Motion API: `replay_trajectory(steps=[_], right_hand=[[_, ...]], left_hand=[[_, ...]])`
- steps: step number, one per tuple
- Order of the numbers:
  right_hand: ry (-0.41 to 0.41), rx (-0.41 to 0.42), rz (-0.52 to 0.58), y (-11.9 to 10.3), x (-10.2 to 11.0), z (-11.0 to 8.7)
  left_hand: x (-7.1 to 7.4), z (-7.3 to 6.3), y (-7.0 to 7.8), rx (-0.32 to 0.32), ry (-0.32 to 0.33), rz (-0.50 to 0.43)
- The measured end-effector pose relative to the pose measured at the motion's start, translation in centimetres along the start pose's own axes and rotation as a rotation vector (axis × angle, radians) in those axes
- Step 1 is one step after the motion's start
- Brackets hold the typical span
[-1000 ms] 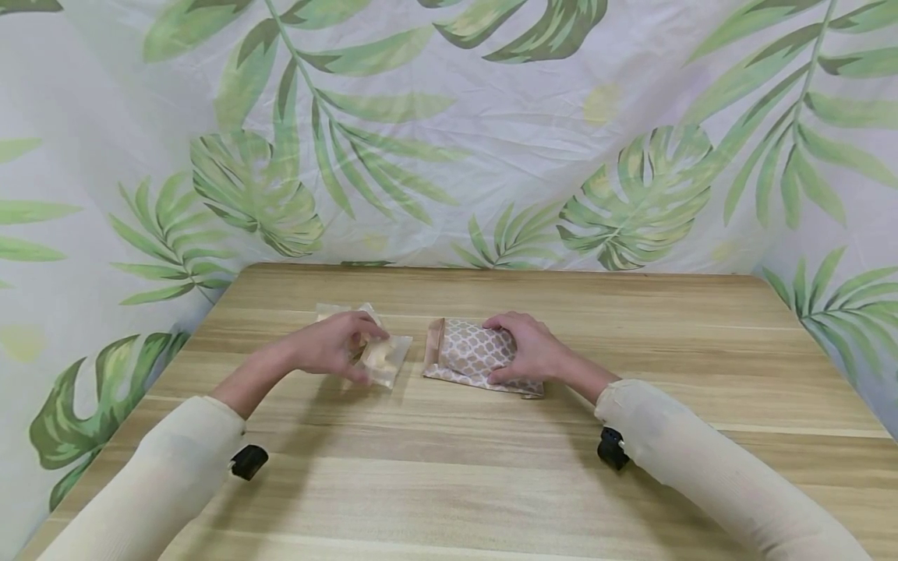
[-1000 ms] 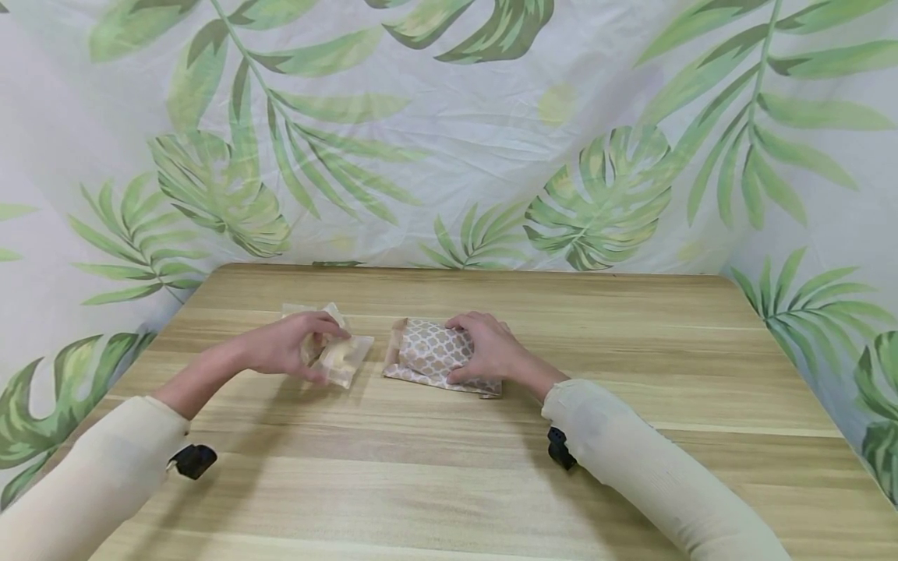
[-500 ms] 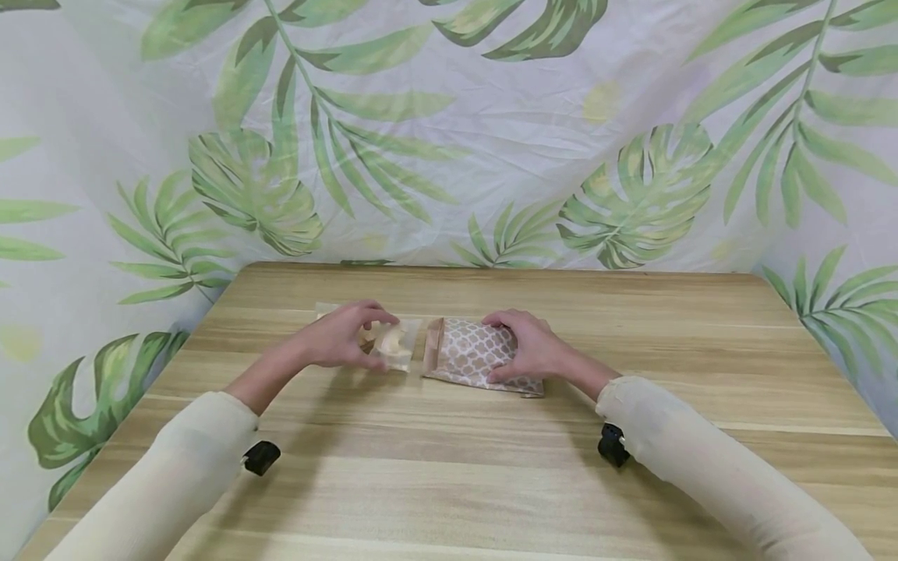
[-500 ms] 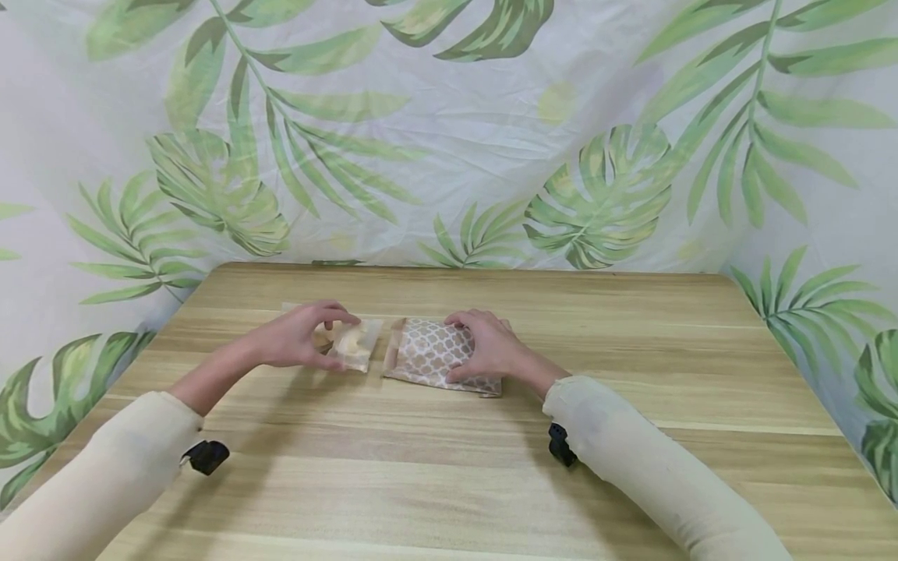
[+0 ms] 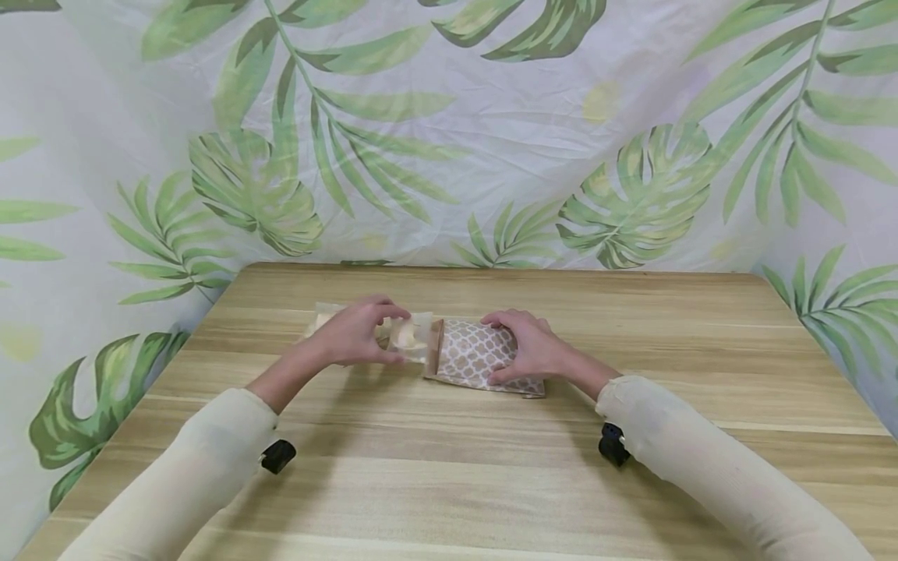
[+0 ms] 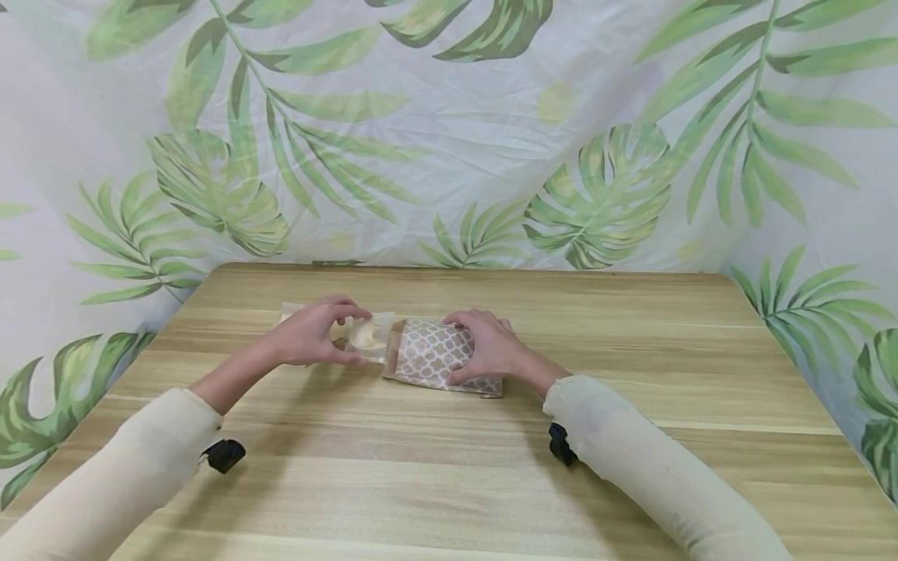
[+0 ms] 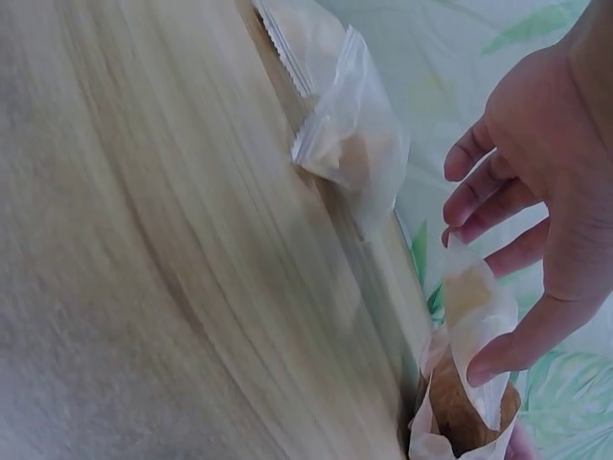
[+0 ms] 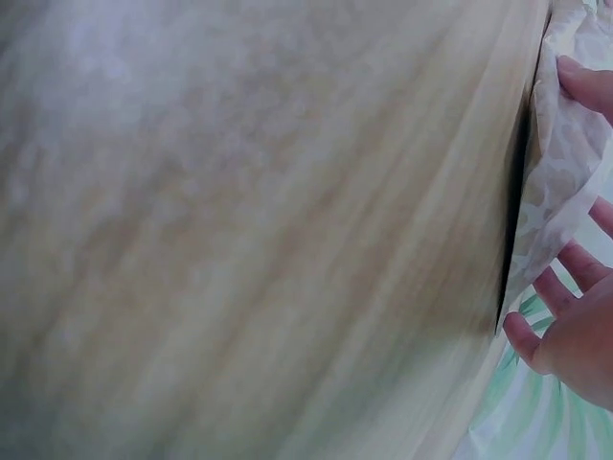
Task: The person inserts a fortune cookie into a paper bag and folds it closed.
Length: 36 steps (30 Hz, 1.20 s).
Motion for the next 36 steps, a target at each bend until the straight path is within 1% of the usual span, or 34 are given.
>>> replay_trajectory(steps=[4,7,11,16,20,24,30,36], right_hand=[[0.002,0.000,-0.004,0.1,0.0,0.0],[0.002,-0.003,-0.009,0.1,-0.1,0.0],[0.005,-0.005,-0.016,0.1,-0.1,0.1],[0.009,-0.001,-0.015,0.0,-0.1,0.1],[0.008,-0.007,-0.017,0.1,-0.1,0.1],[0.011,-0.010,-0.025,0.3,-0.2,0.1],[0.008,-0.008,-0.022,0.2,-0.2,0.1],[0.006,-0.003,-0.017,0.1,-0.2,0.1]], left_hand=[[-0.3,0.3,0.5,0.026,0.026,0.061],[-0.6,0.4,0.9,0.016,0.053,0.118],[-0.9,0.5,1.3,-0.036,0.088,0.165],[-1.2,0.5,1.5,-0.083,0.115,0.185],[-1.2,0.4,1.7,-0.085,0.104,0.178],[-1.2,0.4,1.8,-0.076,0.075,0.165],[-1.3,0.4,1.8,-0.057,0.030,0.110],[-1.5,0.9,1.6,-0.038,0.026,0.087]])
Point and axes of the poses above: each hand's wrist, its own z-axis towards the middle knuckle, its own x-axis out of the back of the hand, y = z × x, the point moved 2 cm from there along z, towards the middle knuckle, and after that the axes turned 1 degree about -z, right-handed, at the moved point
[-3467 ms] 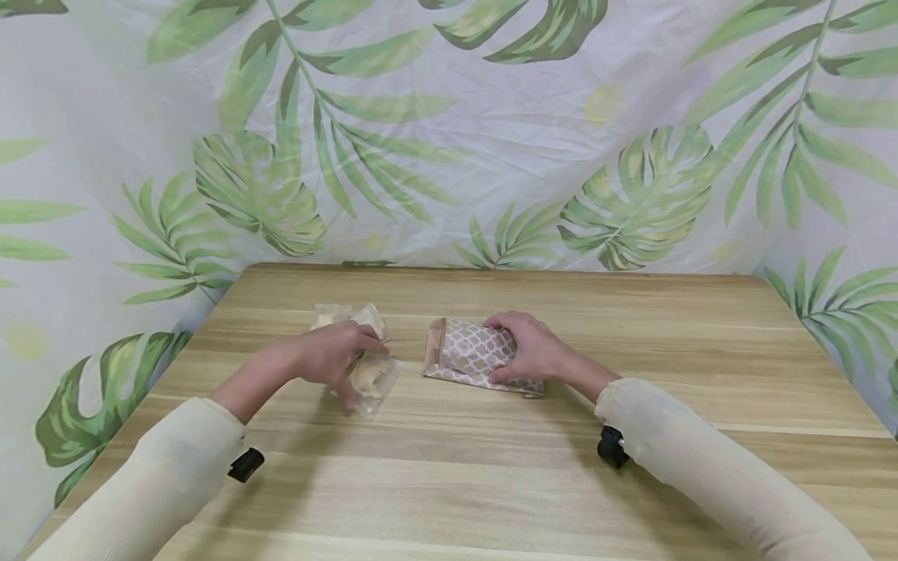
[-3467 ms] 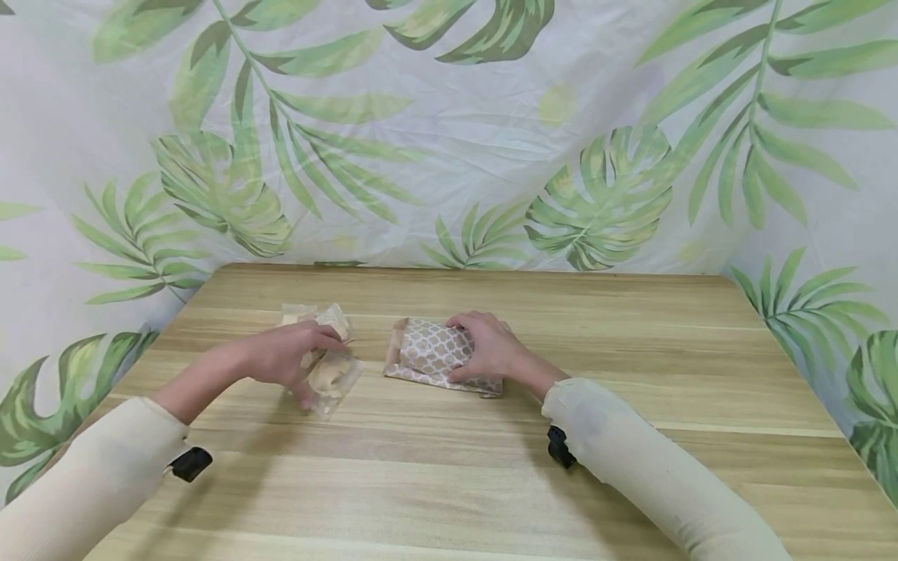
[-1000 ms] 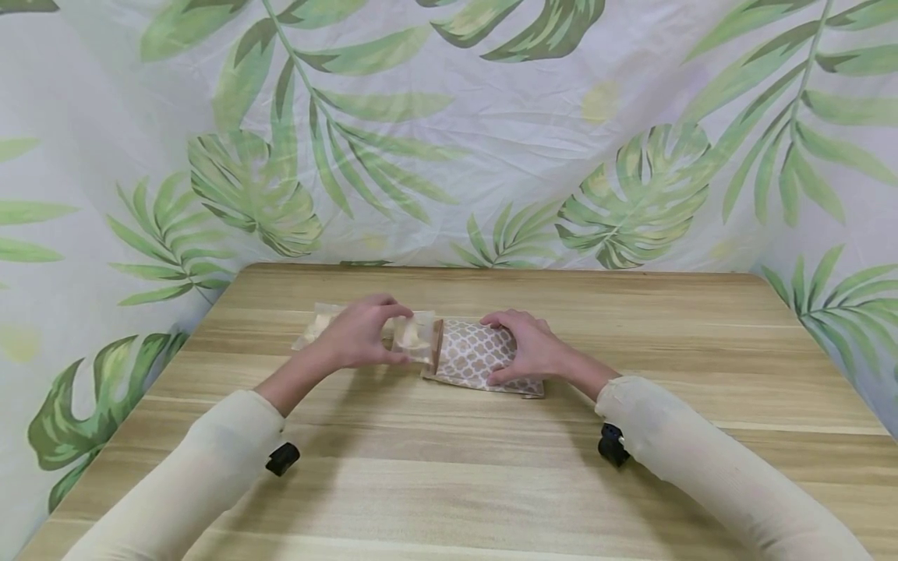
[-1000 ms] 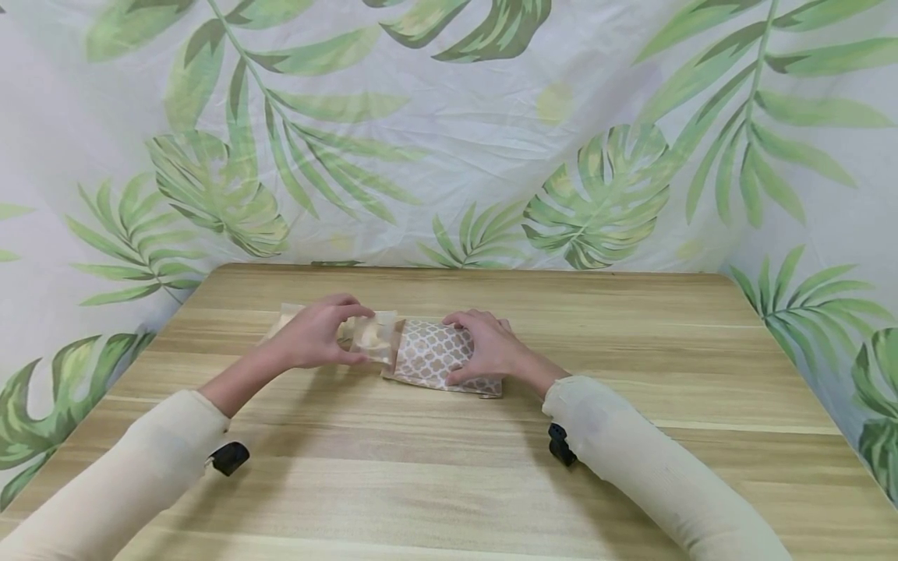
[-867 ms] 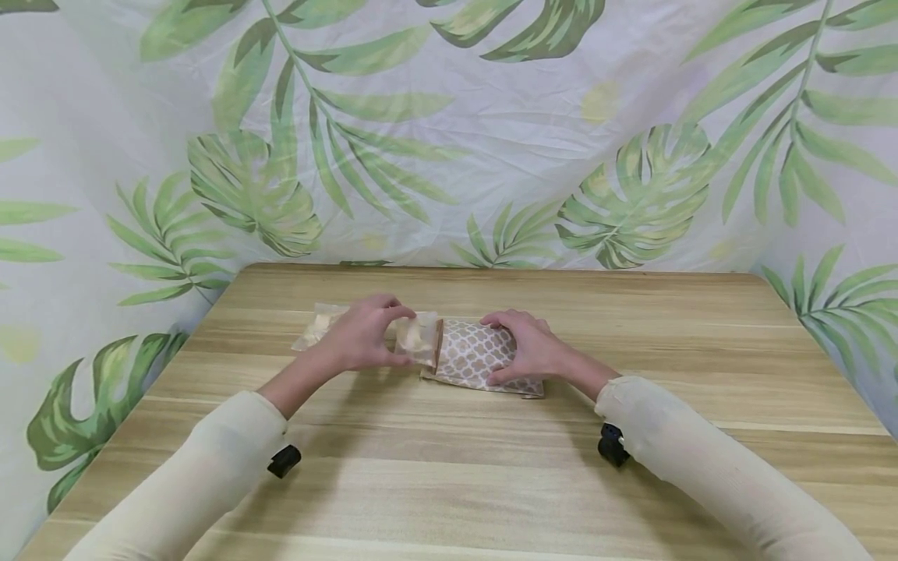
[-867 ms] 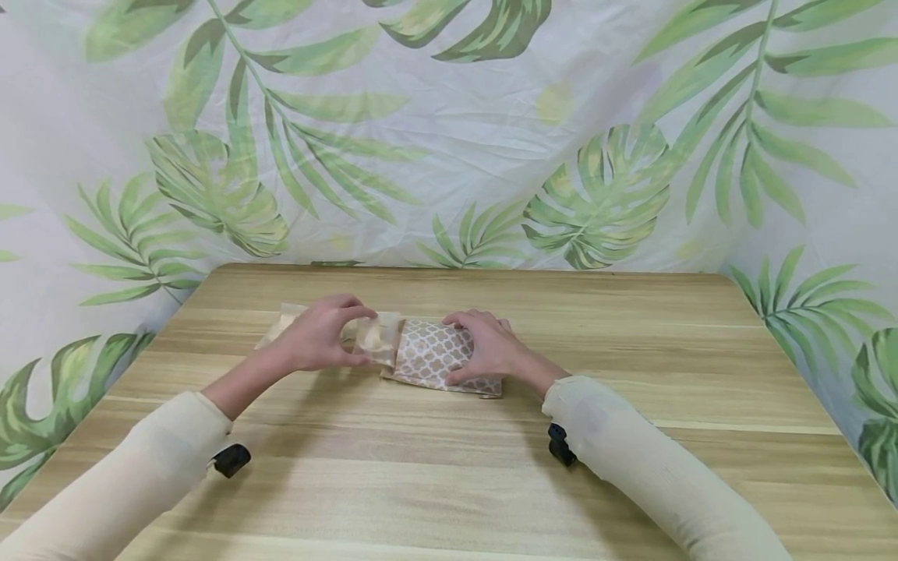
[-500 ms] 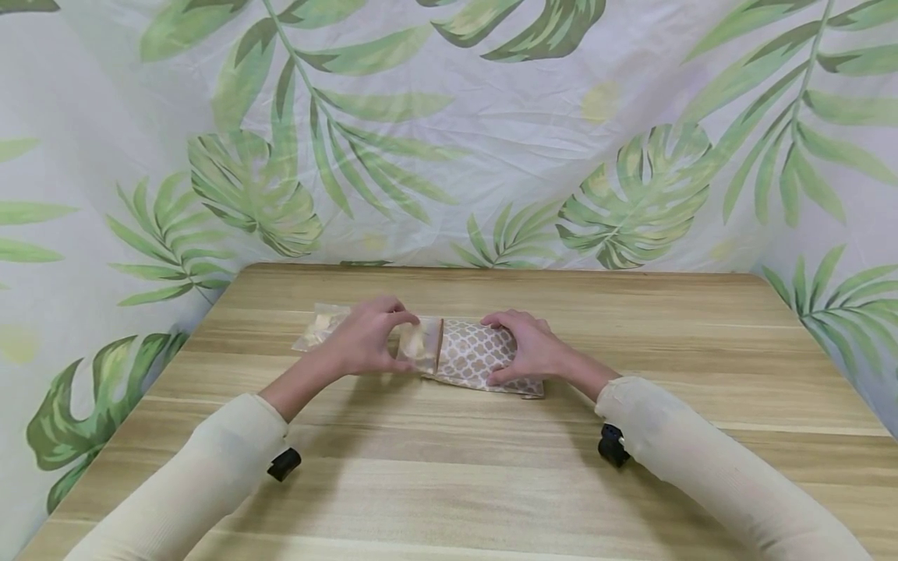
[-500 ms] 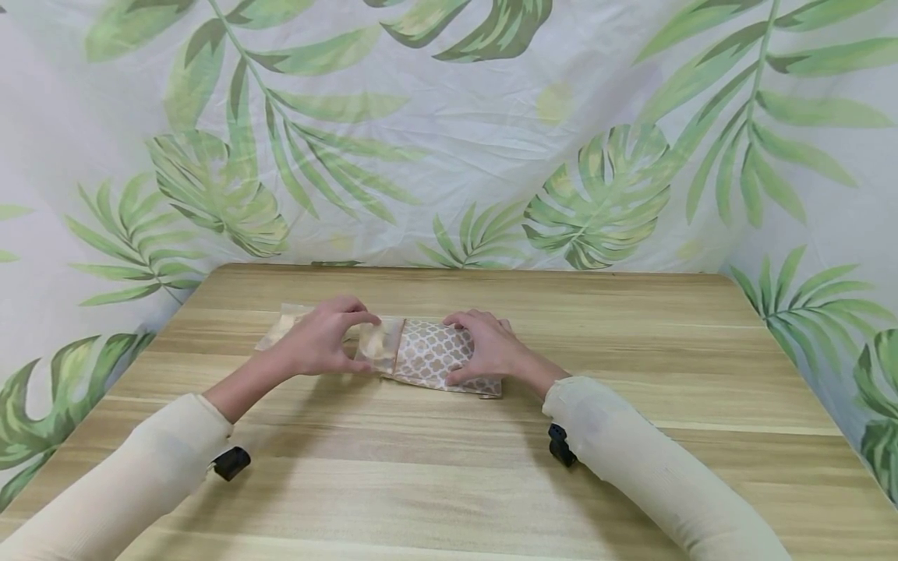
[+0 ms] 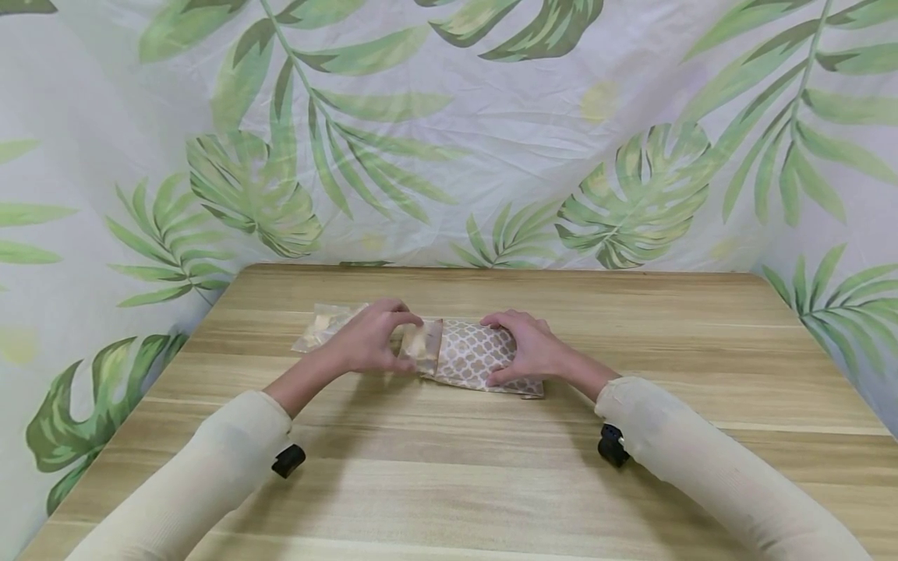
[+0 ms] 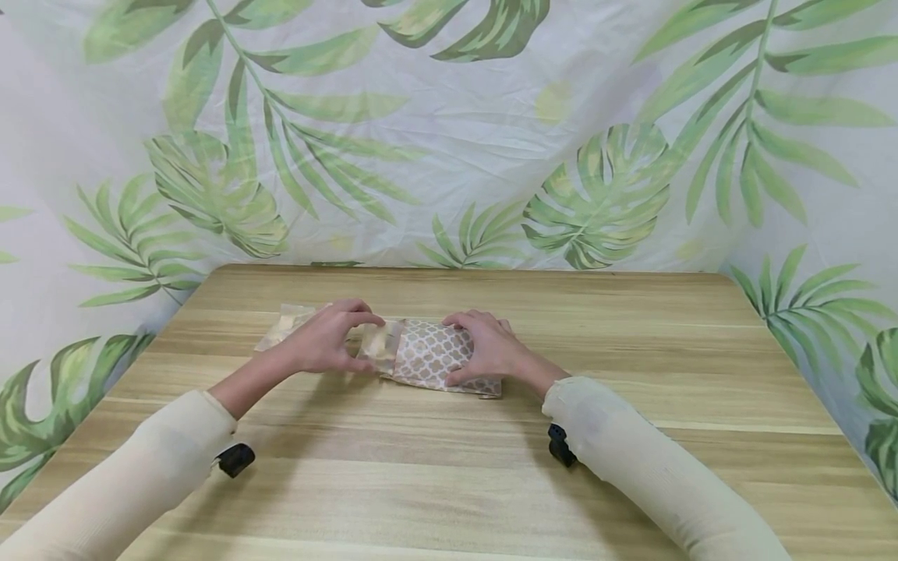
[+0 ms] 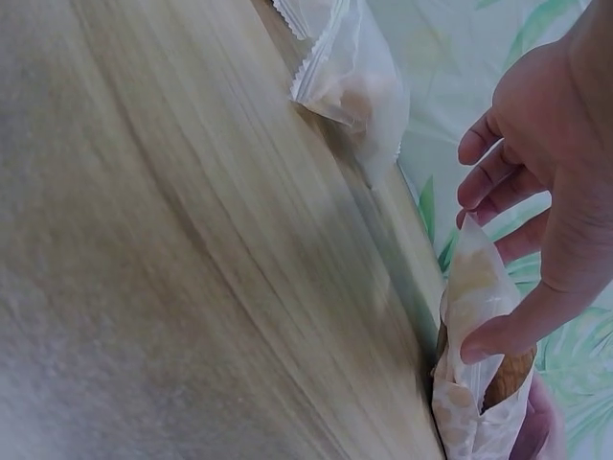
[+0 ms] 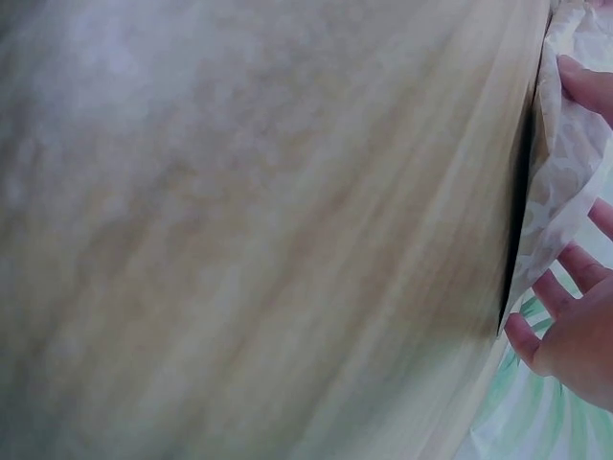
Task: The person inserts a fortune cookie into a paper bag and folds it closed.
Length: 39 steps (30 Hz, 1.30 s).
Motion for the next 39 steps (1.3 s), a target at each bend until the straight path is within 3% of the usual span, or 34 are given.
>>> replay_trajectory(steps=[20,30,39], right_hand=[[0.000,-0.001,0.000,0.1,0.0,0.0],[0.001,0.001,-0.004,0.2,-0.1,0.0],[-0.003,-0.004,-0.001,0.2,0.0,0.0]], left_hand=[[-1.3,0.9,0.8,0.004,-0.062,-0.050],[-0.7,0.5,0.2,-0.054,-0.120,-0.049],[-0.9,0.4,-0.7,-0.071,-0.071,-0.086]])
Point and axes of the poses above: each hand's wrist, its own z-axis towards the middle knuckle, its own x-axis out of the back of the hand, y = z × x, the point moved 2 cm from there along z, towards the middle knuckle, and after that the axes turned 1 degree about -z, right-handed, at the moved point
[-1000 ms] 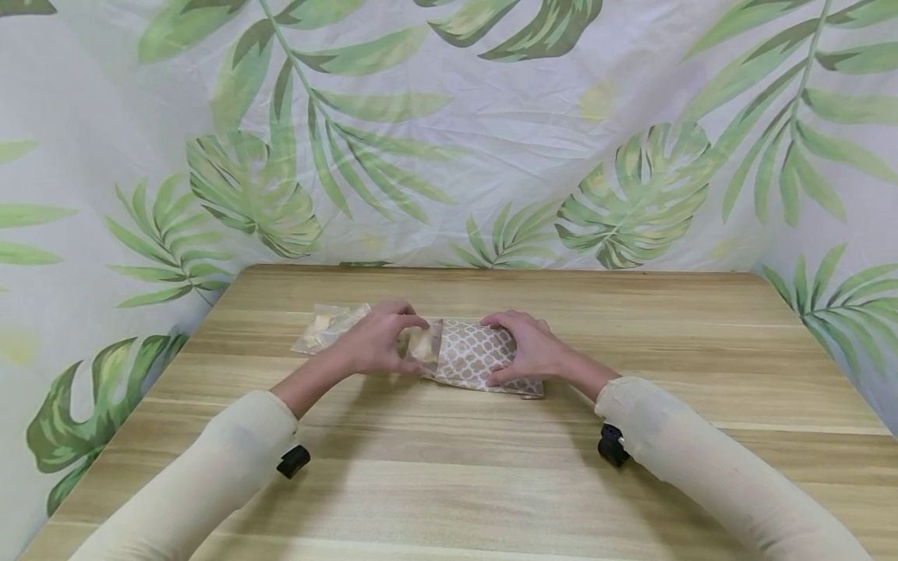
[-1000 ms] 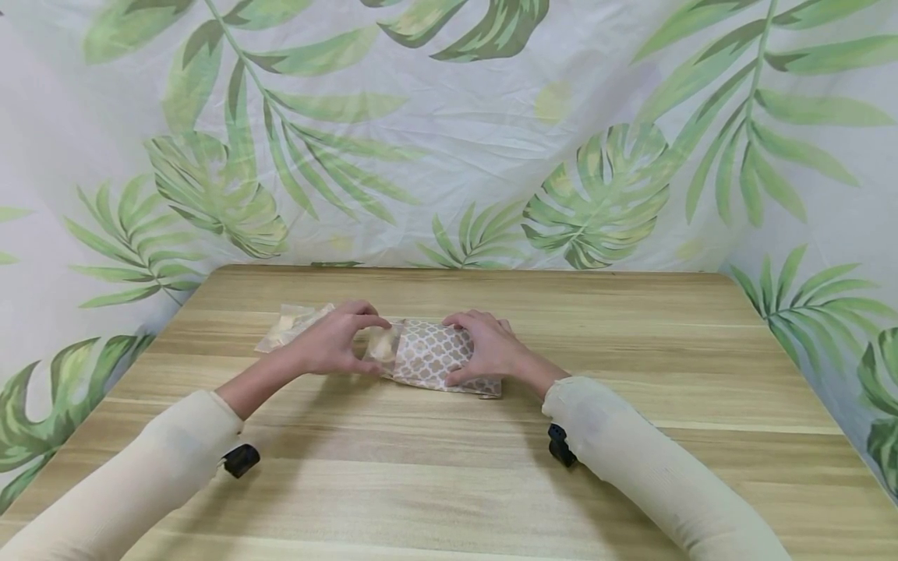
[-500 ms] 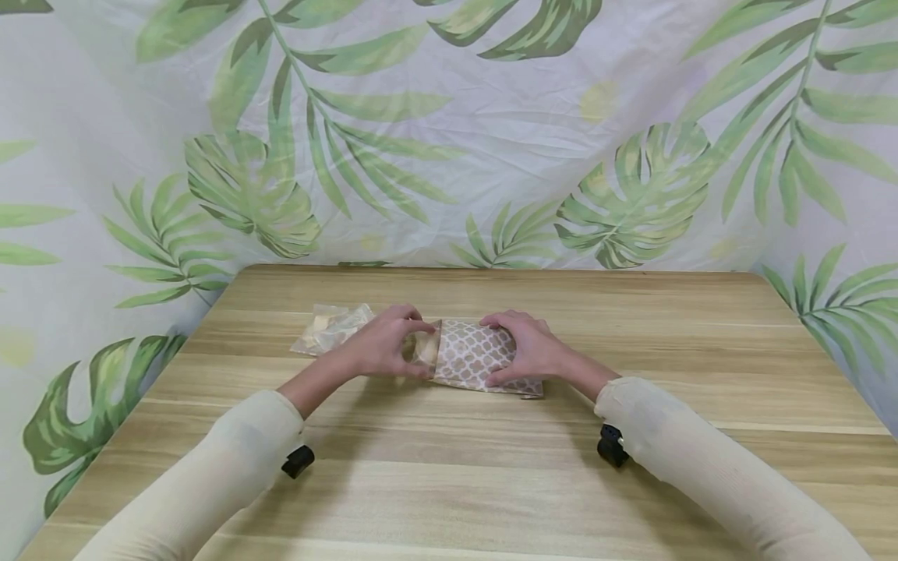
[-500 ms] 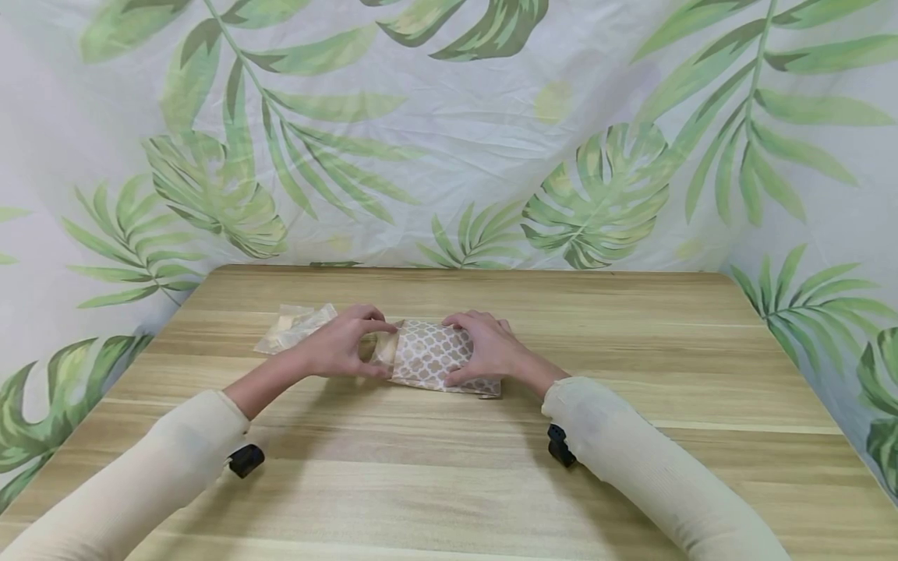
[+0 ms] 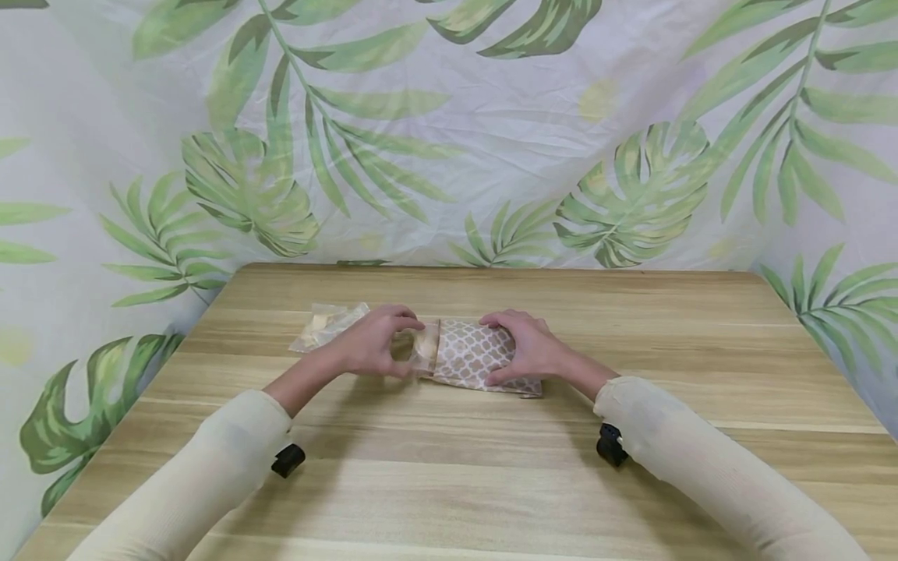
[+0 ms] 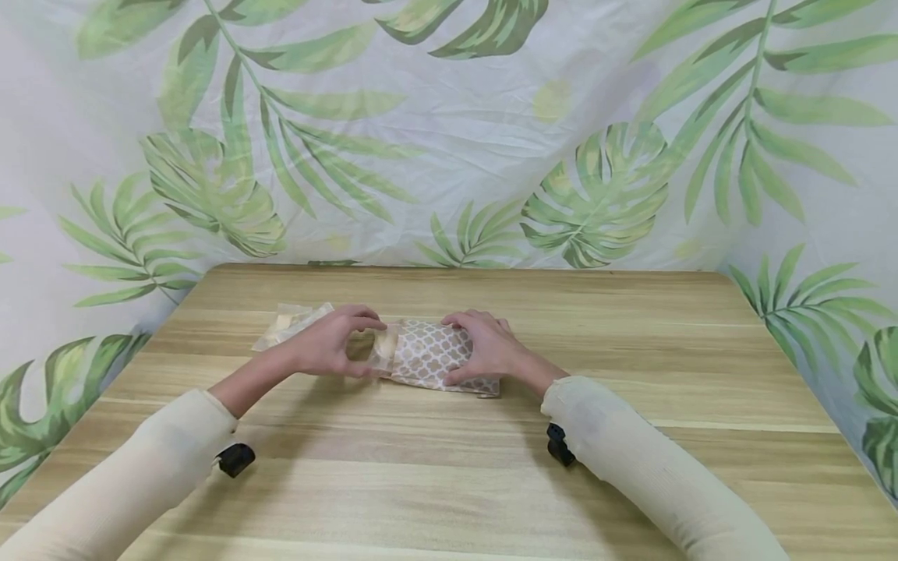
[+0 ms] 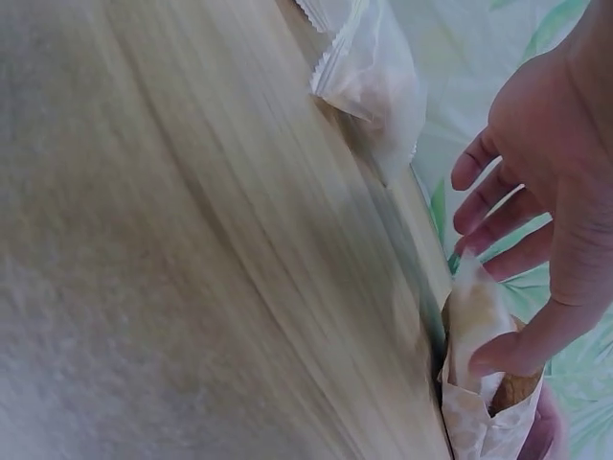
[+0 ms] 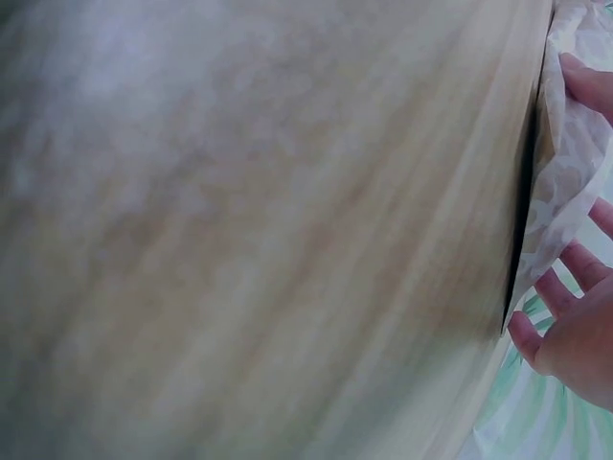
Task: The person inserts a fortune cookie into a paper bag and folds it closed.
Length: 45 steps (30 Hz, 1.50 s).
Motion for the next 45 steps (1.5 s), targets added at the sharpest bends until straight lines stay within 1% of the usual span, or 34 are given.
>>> replay_trajectory(steps=[4,11,15,22,28,32,36,40,45], right_hand=[[0.002,0.002,0.000,-0.1,0.1,0.1],[0.003,0.009,-0.003,0.0,0.1,0.1],[0.005,0.010,0.002,0.0,0.1,0.2],[0.007,0.011,-0.003,0.1,0.0,0.1],[0.004,0.008,-0.009,0.2,0.0,0.1],[0.006,0.009,-0.004,0.2,0.0,0.1],[0.007,0.011,-0.004,0.2,0.0,0.1],[0.008,0.009,-0.004,0.1,0.0,0.0],[0.011,0.014,-0.005,0.1,0.0,0.0]], left_hand=[[-0.2,0.4,0.1,-0.004,0.022,-0.060],[-0.7,1.1,0.4,-0.005,0.010,-0.120],[-0.8,1.5,0.6,-0.015,0.008,-0.153],[-0.9,2.1,0.6,-0.008,-0.019,-0.218],[-1.5,2.4,0.5,-0.006,-0.005,-0.265],[-1.7,2.4,0.5,0.007,0.001,-0.281],[-1.6,2.1,0.5,0.012,-0.004,-0.282],[-1.3,1.8,0.1,0.002,-0.014,-0.287],[-1.1,1.5,-0.5,-0.001,0.005,-0.283]])
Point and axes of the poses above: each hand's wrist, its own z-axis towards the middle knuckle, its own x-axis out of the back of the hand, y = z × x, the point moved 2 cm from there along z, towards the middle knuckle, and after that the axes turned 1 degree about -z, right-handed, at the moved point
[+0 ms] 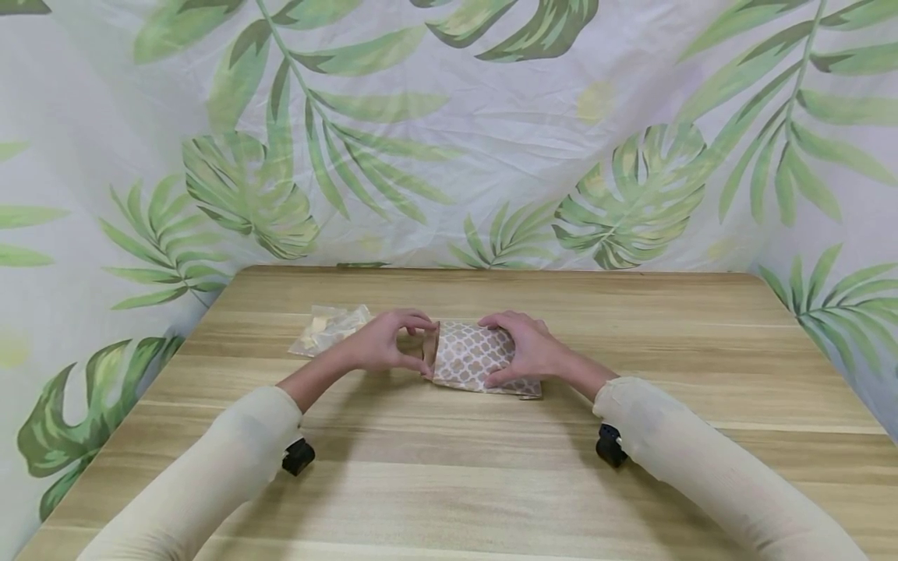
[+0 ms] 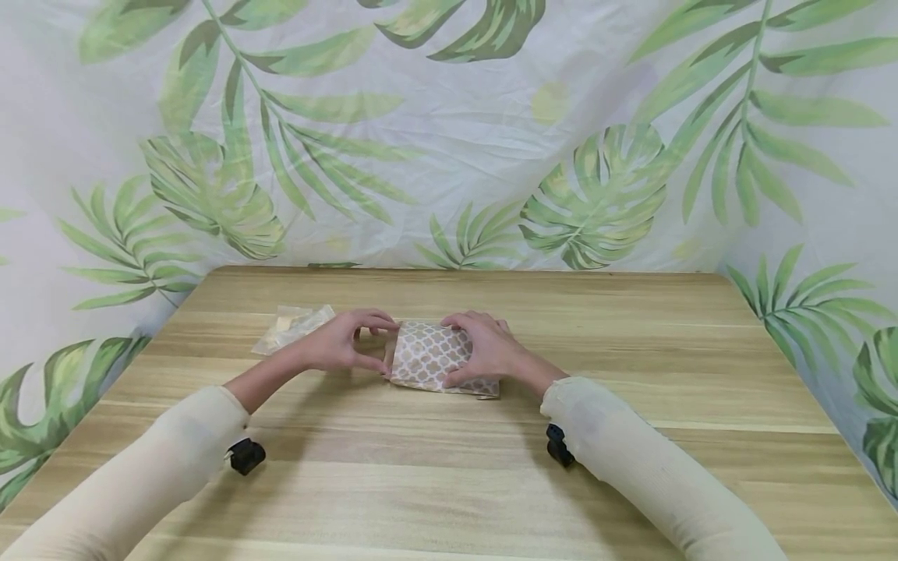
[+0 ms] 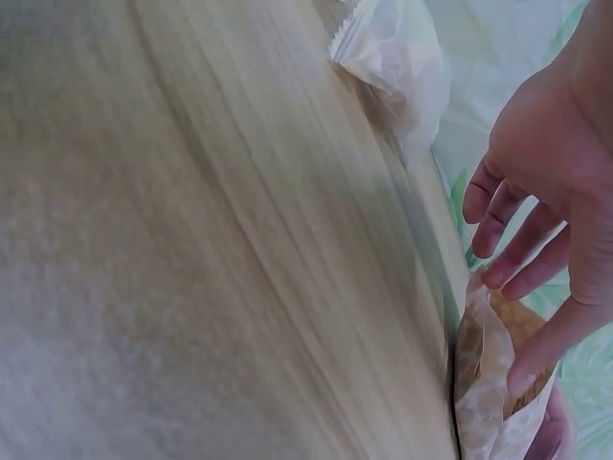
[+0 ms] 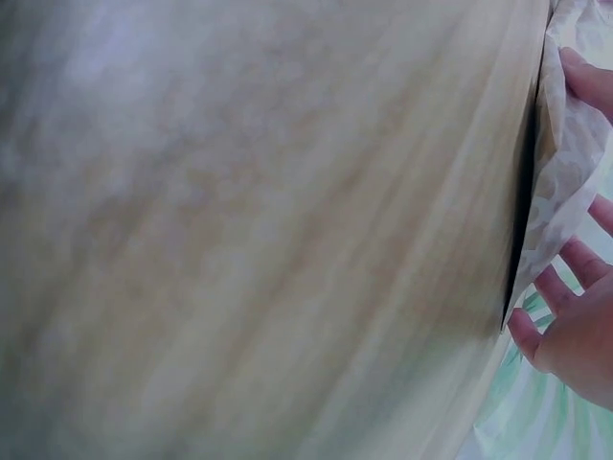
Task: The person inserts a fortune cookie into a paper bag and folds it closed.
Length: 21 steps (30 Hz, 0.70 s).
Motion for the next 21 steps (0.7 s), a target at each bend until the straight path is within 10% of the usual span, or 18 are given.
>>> replay_trajectory(steps=[21], right_hand=[[0.003,0.004,0.001,0.2,-0.1,0.1]], left_hand=[[-1.4,0.4,0.2,0.007,0.054,0.025]])
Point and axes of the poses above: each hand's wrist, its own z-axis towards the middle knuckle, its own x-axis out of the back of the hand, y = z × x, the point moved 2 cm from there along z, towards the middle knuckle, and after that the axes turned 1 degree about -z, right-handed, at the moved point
